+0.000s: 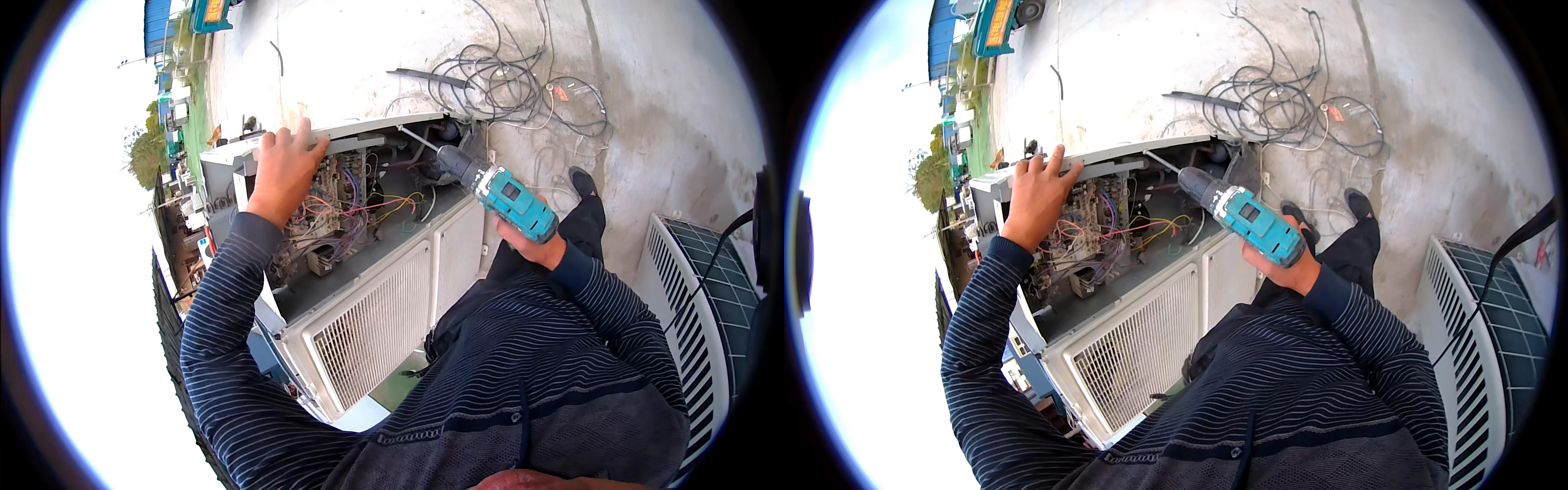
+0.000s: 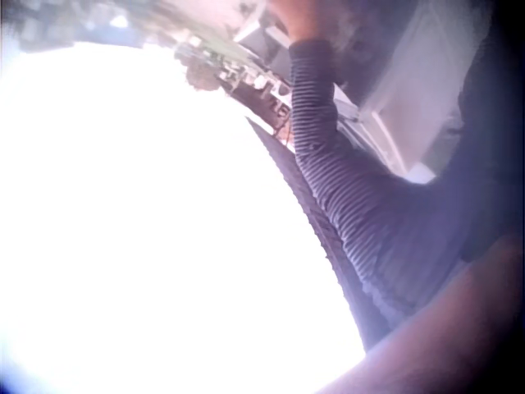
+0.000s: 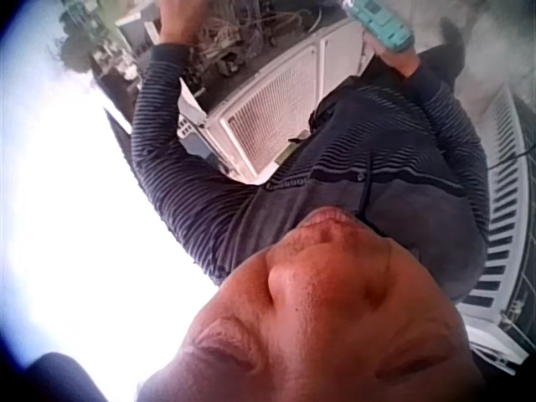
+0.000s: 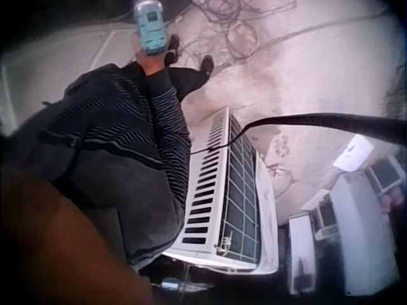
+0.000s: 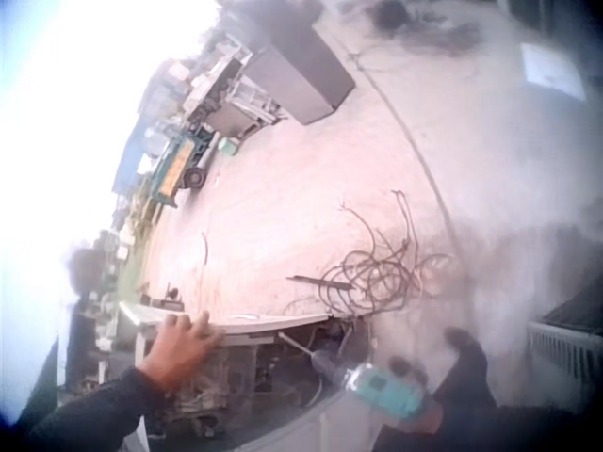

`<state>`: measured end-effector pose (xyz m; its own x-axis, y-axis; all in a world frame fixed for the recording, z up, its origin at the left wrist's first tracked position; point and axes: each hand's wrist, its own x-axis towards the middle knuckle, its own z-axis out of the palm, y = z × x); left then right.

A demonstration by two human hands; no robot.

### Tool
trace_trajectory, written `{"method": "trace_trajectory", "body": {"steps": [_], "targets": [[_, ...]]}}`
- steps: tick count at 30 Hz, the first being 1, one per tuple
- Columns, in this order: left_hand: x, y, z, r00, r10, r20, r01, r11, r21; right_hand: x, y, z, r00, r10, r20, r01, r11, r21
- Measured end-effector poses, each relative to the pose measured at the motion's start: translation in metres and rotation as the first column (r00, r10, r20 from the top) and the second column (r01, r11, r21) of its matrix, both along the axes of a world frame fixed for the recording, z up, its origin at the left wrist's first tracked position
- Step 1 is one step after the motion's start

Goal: The person disassembles an air conditioner unit, removes a circuit board, and then reassembles the unit using a power drill. They handle wires, a circuit board, and the appliance casing.

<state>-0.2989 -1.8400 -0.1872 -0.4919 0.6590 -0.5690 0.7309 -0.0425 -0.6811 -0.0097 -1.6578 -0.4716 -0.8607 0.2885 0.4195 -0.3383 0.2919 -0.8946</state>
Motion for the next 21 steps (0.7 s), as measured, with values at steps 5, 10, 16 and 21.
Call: {"method": "trace_trajectory", "body": {"steps": [5, 10, 16, 21], "targets": [[0.003, 0.006, -0.034, 0.998, 0.061, -0.03, -0.064, 0.989, -0.129, 0.001, -0.01, -0.008, 0.996, -0.033, 0.082, 0.037, 0.999, -0.039], [0.015, -0.002, -0.097, 0.993, 0.027, -0.116, -0.034, 0.998, -0.062, 0.002, -0.012, -0.006, 0.975, 0.071, 0.213, -0.009, 0.96, -0.28], [0.004, -0.01, -0.168, 0.988, 0.036, -0.148, -0.033, 0.999, 0.02, 0.001, -0.009, -0.004, 0.968, 0.161, 0.193, -0.078, 0.923, -0.378], [-0.005, -0.026, -0.174, 0.985, -0.034, -0.169, 0.035, 0.999, 0.005, 0.005, -0.014, -0.015, 0.981, 0.065, 0.183, 0.0, 0.943, -0.332]]}}
